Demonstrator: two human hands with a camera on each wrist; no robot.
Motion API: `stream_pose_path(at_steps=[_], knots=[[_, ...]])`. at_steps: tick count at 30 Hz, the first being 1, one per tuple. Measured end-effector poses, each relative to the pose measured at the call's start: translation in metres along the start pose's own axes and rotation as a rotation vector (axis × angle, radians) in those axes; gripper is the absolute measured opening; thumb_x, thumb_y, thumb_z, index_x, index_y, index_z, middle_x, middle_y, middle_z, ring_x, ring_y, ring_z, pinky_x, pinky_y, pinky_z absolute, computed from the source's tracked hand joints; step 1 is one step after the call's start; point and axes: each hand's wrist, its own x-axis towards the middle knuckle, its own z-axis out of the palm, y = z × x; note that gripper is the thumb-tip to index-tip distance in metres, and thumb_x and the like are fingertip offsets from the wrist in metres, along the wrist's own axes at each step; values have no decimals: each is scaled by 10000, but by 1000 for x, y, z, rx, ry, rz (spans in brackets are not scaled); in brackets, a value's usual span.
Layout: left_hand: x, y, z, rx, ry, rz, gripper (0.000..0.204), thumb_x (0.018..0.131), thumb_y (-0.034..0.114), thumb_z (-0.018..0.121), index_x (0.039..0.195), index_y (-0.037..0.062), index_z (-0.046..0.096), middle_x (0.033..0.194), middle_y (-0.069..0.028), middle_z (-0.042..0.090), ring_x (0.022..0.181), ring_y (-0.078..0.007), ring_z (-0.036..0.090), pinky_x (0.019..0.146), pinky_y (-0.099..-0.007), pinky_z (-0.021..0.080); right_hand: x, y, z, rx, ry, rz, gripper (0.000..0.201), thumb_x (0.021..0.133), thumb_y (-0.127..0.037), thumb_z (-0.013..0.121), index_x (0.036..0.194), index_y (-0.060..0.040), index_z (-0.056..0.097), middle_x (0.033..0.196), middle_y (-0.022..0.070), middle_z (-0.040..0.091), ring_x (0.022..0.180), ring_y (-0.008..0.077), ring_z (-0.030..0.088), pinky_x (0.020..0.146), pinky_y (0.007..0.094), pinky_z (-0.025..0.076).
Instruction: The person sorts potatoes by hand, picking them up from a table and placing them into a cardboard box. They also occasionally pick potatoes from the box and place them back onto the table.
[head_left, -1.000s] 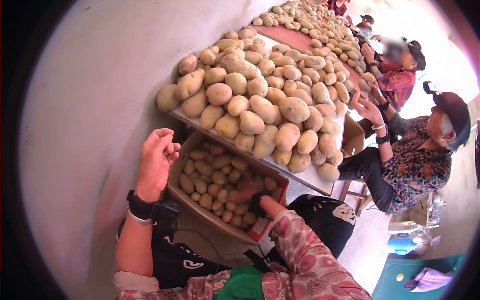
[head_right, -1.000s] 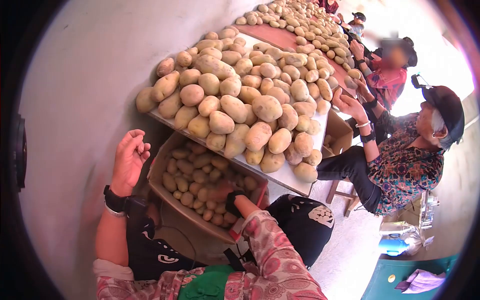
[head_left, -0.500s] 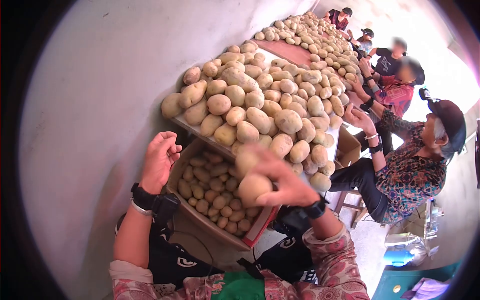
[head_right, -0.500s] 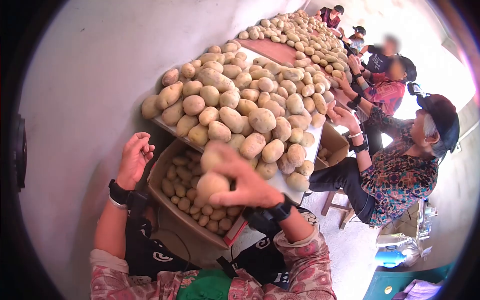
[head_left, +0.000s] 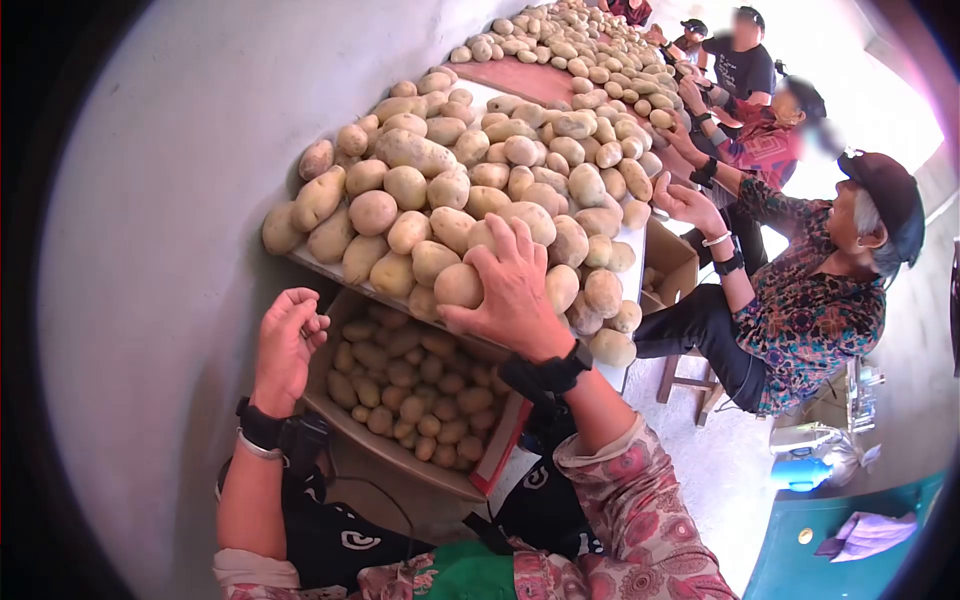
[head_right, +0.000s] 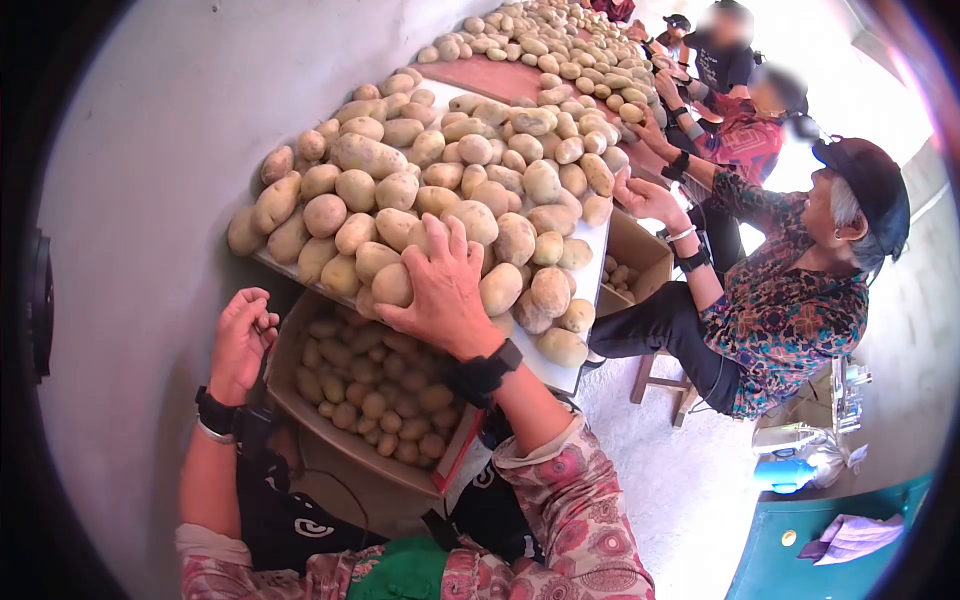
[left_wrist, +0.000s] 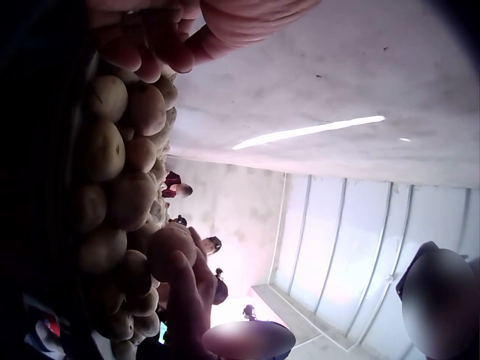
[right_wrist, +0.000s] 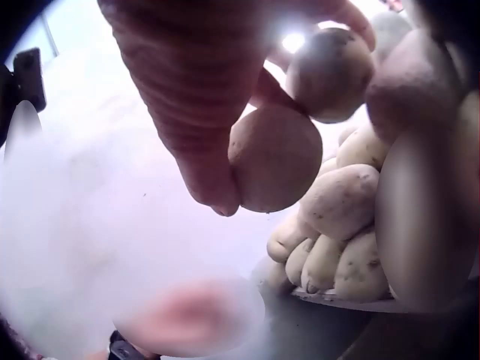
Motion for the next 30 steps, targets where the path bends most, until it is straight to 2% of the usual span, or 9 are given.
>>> stream_pose_path(at_steps=[2, 12, 15, 17, 19, 21, 24, 27, 30], knots=[[0, -1, 4, 15, 13, -21, 80, 870, 146, 528, 940, 110, 537, 659, 45, 498, 682, -70, 552, 590, -185, 439, 4, 1, 5, -123, 1, -19, 561, 560, -473, 711, 869, -25, 574, 1286, 235, 358, 1210, 433, 288, 938, 519, 250], [-8, -1, 12, 77, -19, -64, 67, 865, 139, 519, 922, 110, 539, 675, 41, 503, 679, -71, 547, 591, -197, 431, 4, -4, -3, 79, 81, 30, 552, 563, -433, 735, 872, -6, 570, 1304, 249, 340, 1248, 415, 262, 965, 549, 211], [-9, -2, 17, 93, -48, -42, 66, 866, 145, 515, 910, 105, 544, 696, 36, 501, 694, -73, 543, 594, -199, 422, 4, -4, -8, 57, 222, -10, 573, 586, -420, 747, 923, -4, 543, 1279, 260, 365, 1236, 438, 278, 997, 545, 196], [-9, -4, 16, 95, -62, -55, 85, 871, 169, 535, 934, 112, 532, 701, 44, 490, 702, -70, 531, 610, -205, 419, 2, 6, -4, 212, 286, 86, 614, 591, -382, 767, 996, 4, 514, 1222, 252, 432, 1196, 405, 362, 994, 491, 267], [-8, -5, 15, 97, -40, -77, 95, 872, 175, 539, 943, 114, 525, 698, 51, 500, 711, -67, 540, 613, -203, 422, 5, 15, -21, 438, 342, 145, 567, 660, -236, 762, 1084, 9, 476, 1159, 195, 496, 1105, 295, 486, 940, 397, 384], [-6, -6, 13, 76, -38, -72, 89, 867, 162, 537, 941, 113, 530, 709, 49, 516, 711, -66, 550, 623, -206, 428, 4, 27, -35, 899, 376, 357, 479, 731, -76, 702, 1136, 4, 462, 1118, 123, 521, 1013, 178, 541, 868, 293, 452], [-4, -2, 12, 72, -57, -59, 83, 859, 152, 538, 934, 115, 535, 720, 48, 534, 713, -66, 560, 633, -209, 434, 2, 45, -45, 935, 587, 244, 457, 765, -3, 649, 1174, 3, 444, 1072, 82, 530, 957, 135, 556, 838, 255, 467], [-4, -3, 13, 70, -44, -73, 81, 857, 153, 536, 930, 118, 535, 716, 48, 533, 716, -67, 559, 634, -207, 431, -11, 65, -46, 887, 493, 308, 465, 750, 4, 658, 1170, 7, 457, 1052, 84, 539, 941, 133, 563, 813, 261, 480], [-1, -5, 13, 82, -49, -63, 82, 859, 156, 527, 930, 117, 535, 710, 48, 530, 715, -67, 556, 634, -206, 428, -17, 75, -41, 590, 406, 254, 420, 700, 22, 679, 1093, -6, 532, 1072, 93, 551, 914, 117, 573, 750, 253, 489]])
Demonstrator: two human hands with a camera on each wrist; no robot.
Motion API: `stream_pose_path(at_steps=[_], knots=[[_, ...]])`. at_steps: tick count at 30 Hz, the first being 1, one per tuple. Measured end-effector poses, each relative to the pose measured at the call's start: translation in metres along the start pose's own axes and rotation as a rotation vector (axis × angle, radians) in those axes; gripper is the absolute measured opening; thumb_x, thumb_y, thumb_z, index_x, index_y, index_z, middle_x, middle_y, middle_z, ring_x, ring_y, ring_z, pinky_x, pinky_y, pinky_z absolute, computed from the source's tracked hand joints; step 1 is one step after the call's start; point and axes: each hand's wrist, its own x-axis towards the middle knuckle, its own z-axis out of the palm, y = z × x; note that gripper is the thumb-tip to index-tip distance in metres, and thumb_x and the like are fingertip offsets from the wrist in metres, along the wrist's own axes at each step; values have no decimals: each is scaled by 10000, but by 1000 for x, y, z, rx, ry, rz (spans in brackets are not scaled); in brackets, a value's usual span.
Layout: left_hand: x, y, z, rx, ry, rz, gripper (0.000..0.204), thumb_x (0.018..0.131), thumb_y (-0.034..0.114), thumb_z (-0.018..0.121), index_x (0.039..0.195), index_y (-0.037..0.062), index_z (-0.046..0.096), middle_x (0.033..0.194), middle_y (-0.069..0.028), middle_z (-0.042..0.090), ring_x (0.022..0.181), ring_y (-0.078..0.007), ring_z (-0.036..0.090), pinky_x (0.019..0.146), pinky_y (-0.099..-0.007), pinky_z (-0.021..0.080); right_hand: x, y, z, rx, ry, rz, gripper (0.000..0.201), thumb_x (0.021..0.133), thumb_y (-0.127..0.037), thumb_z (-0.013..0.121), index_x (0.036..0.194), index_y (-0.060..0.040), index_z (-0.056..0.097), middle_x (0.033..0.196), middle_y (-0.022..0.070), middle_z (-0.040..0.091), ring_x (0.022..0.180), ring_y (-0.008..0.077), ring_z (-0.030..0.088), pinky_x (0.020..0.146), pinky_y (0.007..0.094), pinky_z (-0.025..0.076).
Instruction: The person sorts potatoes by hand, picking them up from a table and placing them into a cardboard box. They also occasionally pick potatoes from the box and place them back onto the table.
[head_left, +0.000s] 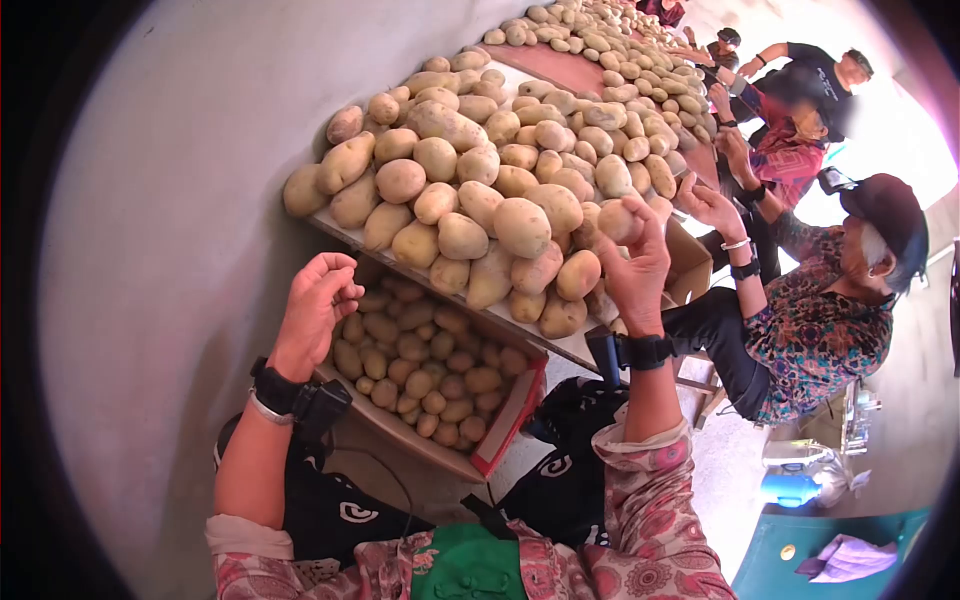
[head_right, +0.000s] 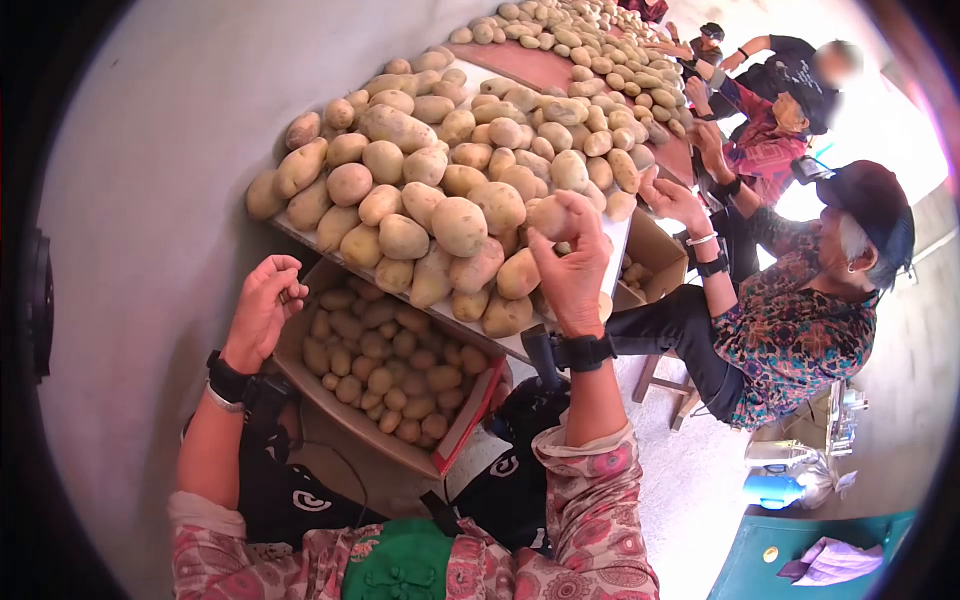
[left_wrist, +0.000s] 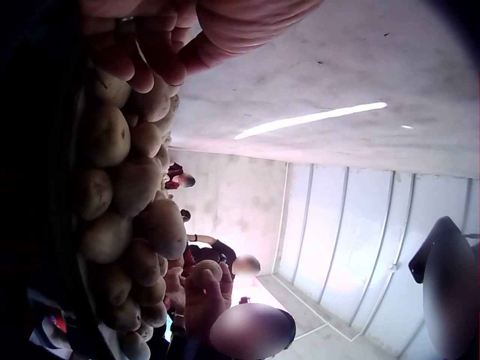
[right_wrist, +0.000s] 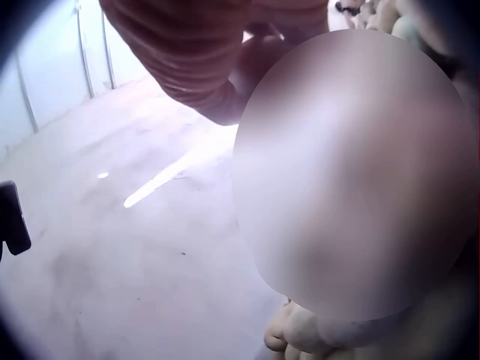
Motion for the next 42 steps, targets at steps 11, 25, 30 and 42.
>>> stream_pose_path(at_steps=[11, 25, 30, 42], knots=[[4, -3, 18, 54, -99, -67, 107, 864, 154, 523, 963, 111, 525, 746, 37, 552, 731, -66, 557, 651, -213, 444, -1, -3, 6, -471, -256, -73, 496, 703, -78, 688, 1154, -29, 487, 1224, 179, 471, 1101, 328, 488, 938, 368, 401], [-2, -9, 15, 82, -173, -96, 134, 859, 152, 532, 983, 103, 520, 807, 10, 582, 752, -70, 546, 679, -226, 427, -9, -36, 41, -424, -416, -280, 584, 669, -53, 583, 1240, -74, 459, 1208, 186, 468, 1109, 350, 450, 969, 421, 333], [-6, -6, 9, 59, -173, -89, 136, 857, 150, 533, 983, 100, 521, 810, 7, 583, 750, -71, 549, 684, -225, 430, -15, -32, 55, -688, -440, -356, 518, 659, -103, 615, 1166, -70, 516, 1148, 183, 481, 1061, 340, 466, 912, 426, 379], [-13, -2, 3, 67, -160, -75, 132, 846, 131, 530, 973, 92, 521, 794, 3, 579, 745, -77, 544, 673, -228, 431, -25, -45, 78, -841, -213, -263, 427, 790, -350, 603, 1128, -93, 554, 731, 116, 561, 688, 259, 564, 593, 368, 415]])
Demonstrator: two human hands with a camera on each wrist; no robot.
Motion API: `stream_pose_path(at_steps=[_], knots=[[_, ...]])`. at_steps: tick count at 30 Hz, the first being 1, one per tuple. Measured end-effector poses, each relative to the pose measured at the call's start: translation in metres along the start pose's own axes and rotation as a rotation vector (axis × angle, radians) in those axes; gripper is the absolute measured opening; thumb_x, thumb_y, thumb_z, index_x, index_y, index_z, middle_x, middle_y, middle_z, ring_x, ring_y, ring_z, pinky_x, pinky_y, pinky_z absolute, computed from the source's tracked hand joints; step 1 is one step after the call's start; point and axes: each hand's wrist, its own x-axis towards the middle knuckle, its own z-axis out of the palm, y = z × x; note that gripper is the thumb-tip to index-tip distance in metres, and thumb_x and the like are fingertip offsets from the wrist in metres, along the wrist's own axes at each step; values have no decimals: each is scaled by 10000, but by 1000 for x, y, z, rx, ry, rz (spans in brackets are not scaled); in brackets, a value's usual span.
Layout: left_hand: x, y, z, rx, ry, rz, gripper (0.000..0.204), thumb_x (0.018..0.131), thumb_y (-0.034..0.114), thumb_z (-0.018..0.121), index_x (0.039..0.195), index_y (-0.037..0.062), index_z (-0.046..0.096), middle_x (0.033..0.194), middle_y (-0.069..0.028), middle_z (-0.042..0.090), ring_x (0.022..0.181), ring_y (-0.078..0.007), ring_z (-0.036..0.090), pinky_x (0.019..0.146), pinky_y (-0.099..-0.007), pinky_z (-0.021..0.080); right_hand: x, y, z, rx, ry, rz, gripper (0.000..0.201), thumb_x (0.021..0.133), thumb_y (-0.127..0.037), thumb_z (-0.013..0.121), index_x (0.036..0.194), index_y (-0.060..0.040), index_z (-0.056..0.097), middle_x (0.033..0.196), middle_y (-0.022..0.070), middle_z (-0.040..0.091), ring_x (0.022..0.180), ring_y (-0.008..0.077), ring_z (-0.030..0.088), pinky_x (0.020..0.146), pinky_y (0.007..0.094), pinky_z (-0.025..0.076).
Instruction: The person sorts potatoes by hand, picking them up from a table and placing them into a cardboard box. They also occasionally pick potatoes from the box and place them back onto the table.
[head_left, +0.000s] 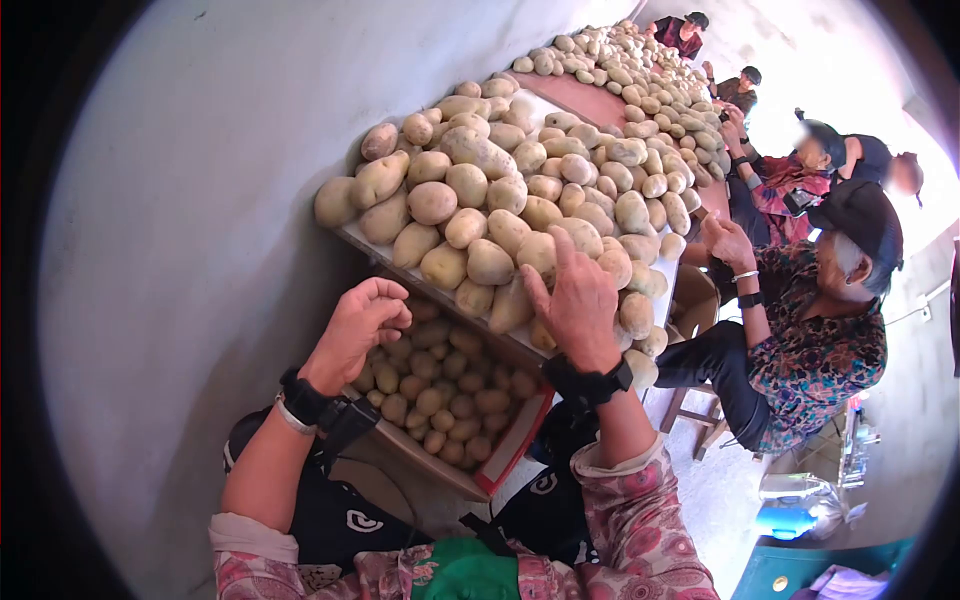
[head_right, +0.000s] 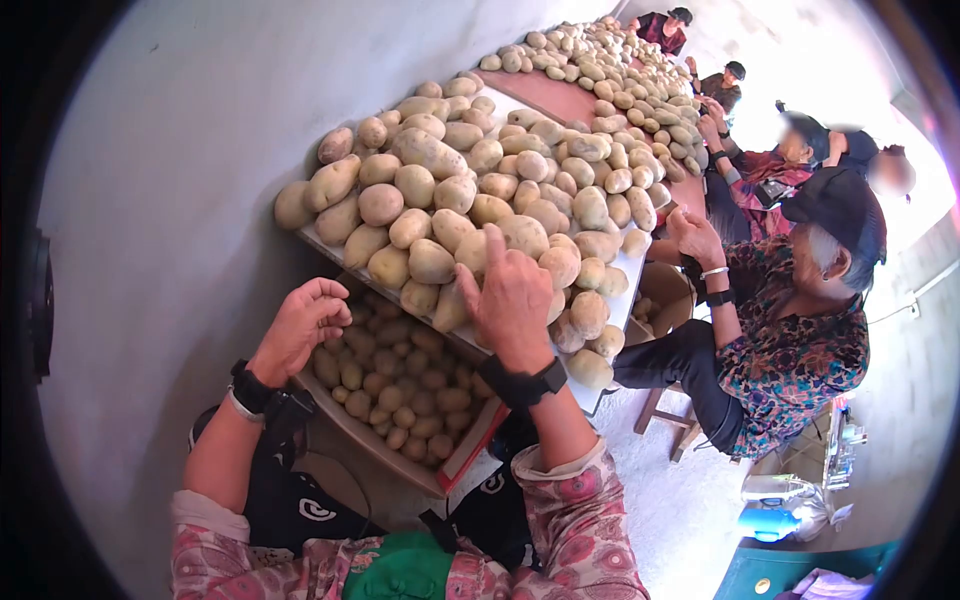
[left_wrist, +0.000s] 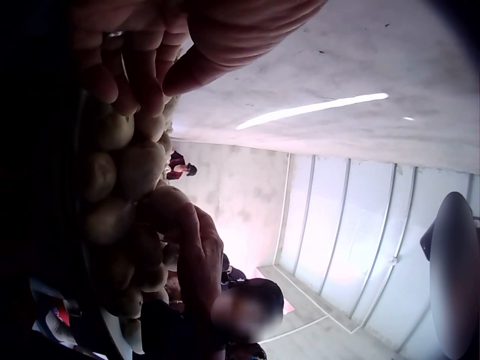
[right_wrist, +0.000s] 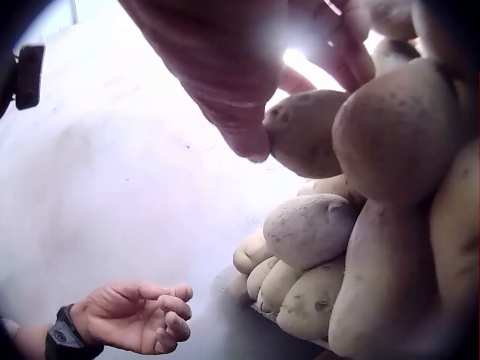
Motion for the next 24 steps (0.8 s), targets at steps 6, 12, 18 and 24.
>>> stream_pose_path(at_steps=[6, 12, 18, 24], knots=[[-5, 1, 3, 7, 4, -22, 118, 846, 118, 529, 961, 92, 520, 792, 1, 579, 744, -80, 545, 671, -227, 433, 3, 1, 11, -24, -79, 64, 406, 834, -340, 551, 1174, -118, 536, 675, 98, 537, 632, 244, 553, 561, 372, 415], [-4, -4, 5, 17, -5, -35, 115, 847, 117, 528, 959, 89, 522, 793, 1, 578, 739, -81, 548, 666, -230, 437, -3, -10, 3, -54, -117, 25, 534, 771, -423, 611, 1178, -92, 514, 732, 112, 536, 704, 273, 543, 611, 387, 424], [-10, -4, 7, 11, 1, -21, 148, 836, 119, 535, 976, 71, 529, 807, -9, 591, 750, -82, 558, 659, -222, 433, -11, -6, 7, -19, -265, 39, 722, 652, -407, 714, 1244, -103, 432, 943, 113, 495, 862, 261, 497, 670, 377, 381], [-14, 0, 9, 27, -6, -40, 124, 843, 109, 542, 964, 91, 521, 789, 11, 579, 744, -74, 555, 654, -221, 438, -13, -9, 9, 21, -136, -10, 770, 672, -393, 702, 1284, -74, 361, 1080, 155, 460, 905, 278, 485, 709, 396, 342]])
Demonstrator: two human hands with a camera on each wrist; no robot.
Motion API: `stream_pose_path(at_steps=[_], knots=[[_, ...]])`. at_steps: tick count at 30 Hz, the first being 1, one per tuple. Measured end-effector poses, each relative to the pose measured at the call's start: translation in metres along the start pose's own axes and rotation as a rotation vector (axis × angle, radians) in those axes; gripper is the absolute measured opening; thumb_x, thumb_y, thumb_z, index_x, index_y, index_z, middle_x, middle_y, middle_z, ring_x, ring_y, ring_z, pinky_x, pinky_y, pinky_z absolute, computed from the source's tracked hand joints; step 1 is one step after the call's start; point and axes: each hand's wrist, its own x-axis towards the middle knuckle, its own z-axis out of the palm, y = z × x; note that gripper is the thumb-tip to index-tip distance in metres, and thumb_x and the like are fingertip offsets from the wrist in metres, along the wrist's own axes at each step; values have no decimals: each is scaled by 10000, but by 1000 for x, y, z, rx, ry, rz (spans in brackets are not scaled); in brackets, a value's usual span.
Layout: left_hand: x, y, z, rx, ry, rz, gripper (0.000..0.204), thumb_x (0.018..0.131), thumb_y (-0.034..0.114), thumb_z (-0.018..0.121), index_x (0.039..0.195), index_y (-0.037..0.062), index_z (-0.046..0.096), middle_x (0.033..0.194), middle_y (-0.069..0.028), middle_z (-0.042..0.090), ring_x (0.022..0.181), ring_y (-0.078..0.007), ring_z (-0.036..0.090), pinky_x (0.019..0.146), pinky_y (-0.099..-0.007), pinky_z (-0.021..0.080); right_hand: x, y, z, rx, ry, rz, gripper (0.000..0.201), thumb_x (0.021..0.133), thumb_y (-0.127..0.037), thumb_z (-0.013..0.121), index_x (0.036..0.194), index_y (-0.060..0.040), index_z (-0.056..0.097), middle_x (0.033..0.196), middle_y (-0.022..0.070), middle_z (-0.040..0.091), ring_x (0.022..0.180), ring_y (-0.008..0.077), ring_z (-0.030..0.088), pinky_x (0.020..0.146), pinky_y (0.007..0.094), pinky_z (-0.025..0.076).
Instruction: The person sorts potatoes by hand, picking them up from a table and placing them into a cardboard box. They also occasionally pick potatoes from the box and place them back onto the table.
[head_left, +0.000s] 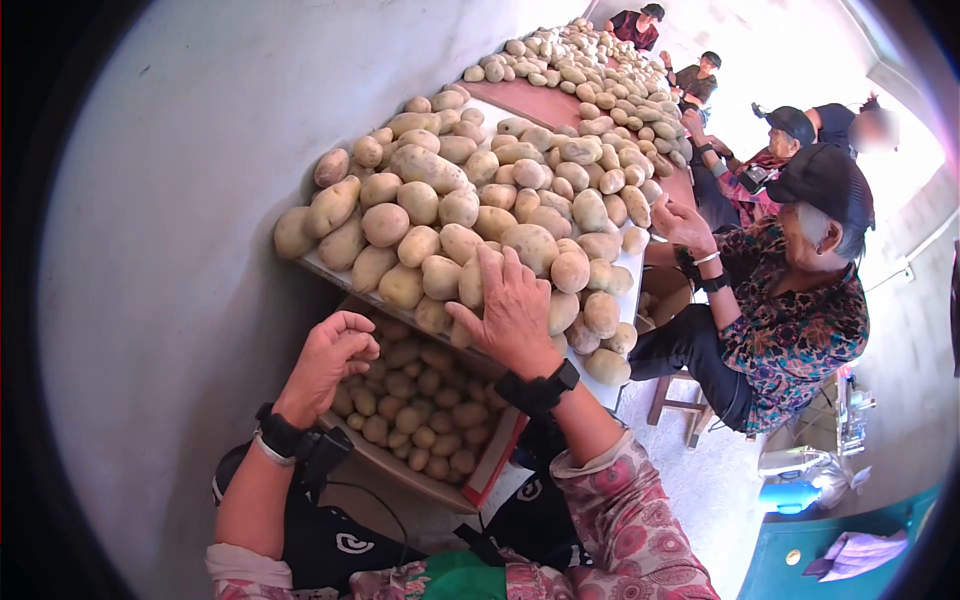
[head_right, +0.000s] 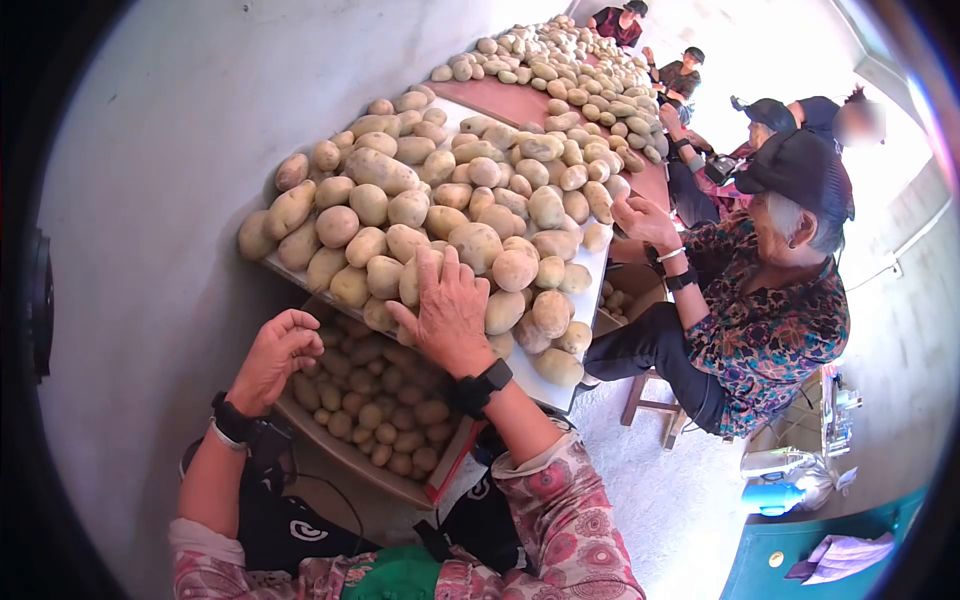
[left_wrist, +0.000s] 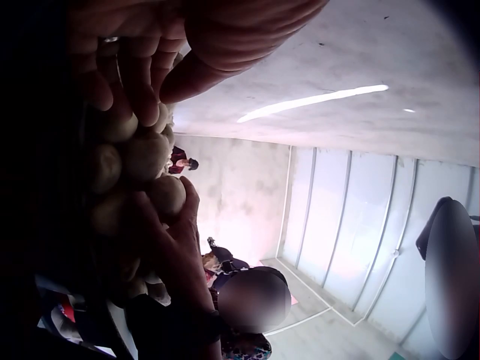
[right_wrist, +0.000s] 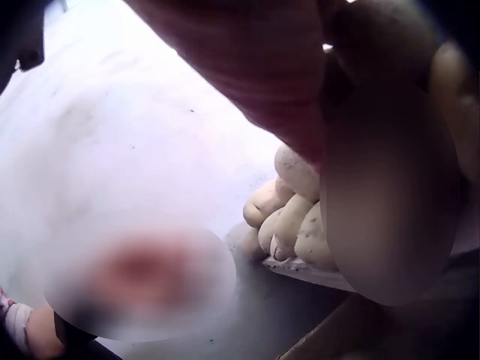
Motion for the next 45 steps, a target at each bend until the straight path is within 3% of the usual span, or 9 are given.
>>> stream_pose_path(at_steps=[12, 21, 25, 27, 31, 35, 37, 39, 45], knots=[[3, -1, 6, 13, -19, -16, 114, 844, 111, 542, 954, 91, 520, 791, 12, 578, 736, -77, 554, 643, -221, 439, 6, 16, -10, 245, -103, -5, 672, 692, -327, 696, 1262, -125, 402, 1117, 163, 462, 934, 300, 511, 721, 403, 404], [1, -4, 5, 34, -14, -12, 99, 853, 123, 527, 949, 98, 522, 788, 9, 584, 740, -85, 556, 649, -230, 441, 7, 11, -4, 4, -25, 27, 762, 587, -279, 772, 1249, -156, 414, 1195, 160, 440, 916, 295, 522, 731, 400, 435], [-2, -3, 9, 114, -51, 78, 166, 824, 105, 543, 986, 71, 522, 810, -1, 546, 742, -91, 538, 646, -216, 431, 5, 11, -3, 75, -50, 53, 755, 558, -203, 768, 1237, -155, 440, 1066, 157, 484, 857, 297, 539, 677, 395, 448], [-1, -4, 9, 293, -61, 159, 186, 819, 99, 541, 1001, 65, 521, 810, -2, 524, 737, -90, 528, 644, -212, 425, -2, 15, -3, 95, 0, 18, 750, 547, -201, 760, 1222, -112, 447, 1023, 174, 485, 886, 308, 530, 696, 396, 449], [3, -13, 2, 167, -66, 136, 160, 836, 109, 533, 994, 92, 512, 795, 33, 533, 729, -65, 531, 631, -193, 409, -12, 2, -32, 200, 433, -174, 588, 589, -208, 736, 1108, -78, 492, 997, 171, 476, 891, 331, 512, 756, 413, 435], [8, -19, -14, 11, -7, 130, 158, 854, 134, 536, 1007, 131, 498, 780, 64, 540, 720, -37, 529, 627, -180, 396, -50, -25, -15, 691, 125, -443, 295, 665, -194, 680, 866, -55, 515, 854, 136, 513, 802, 334, 533, 695, 409, 458], [2, -17, -14, -24, 0, 108, 177, 858, 149, 543, 1029, 136, 495, 800, 59, 542, 736, -33, 527, 643, -183, 401, -84, -46, 12, 747, -167, -421, 303, 672, -229, 673, 858, -42, 524, 838, 145, 557, 799, 339, 556, 681, 402, 467], [-8, -12, -5, -11, 81, 159, 181, 862, 151, 541, 1036, 139, 495, 826, 61, 541, 760, -31, 526, 655, -178, 398, -123, -60, 68, 632, -708, -275, 288, 662, -182, 667, 900, -51, 570, 896, 142, 587, 869, 338, 579, 687, 412, 490], [-28, 0, 2, -42, 31, 142, 209, 870, 180, 538, 1070, 144, 488, 841, 64, 511, 810, -41, 495, 720, -206, 369, -167, -79, 79, 642, -790, -340, 268, 674, -187, 650, 901, -64, 576, 887, 139, 592, 861, 332, 583, 680, 419, 486]])
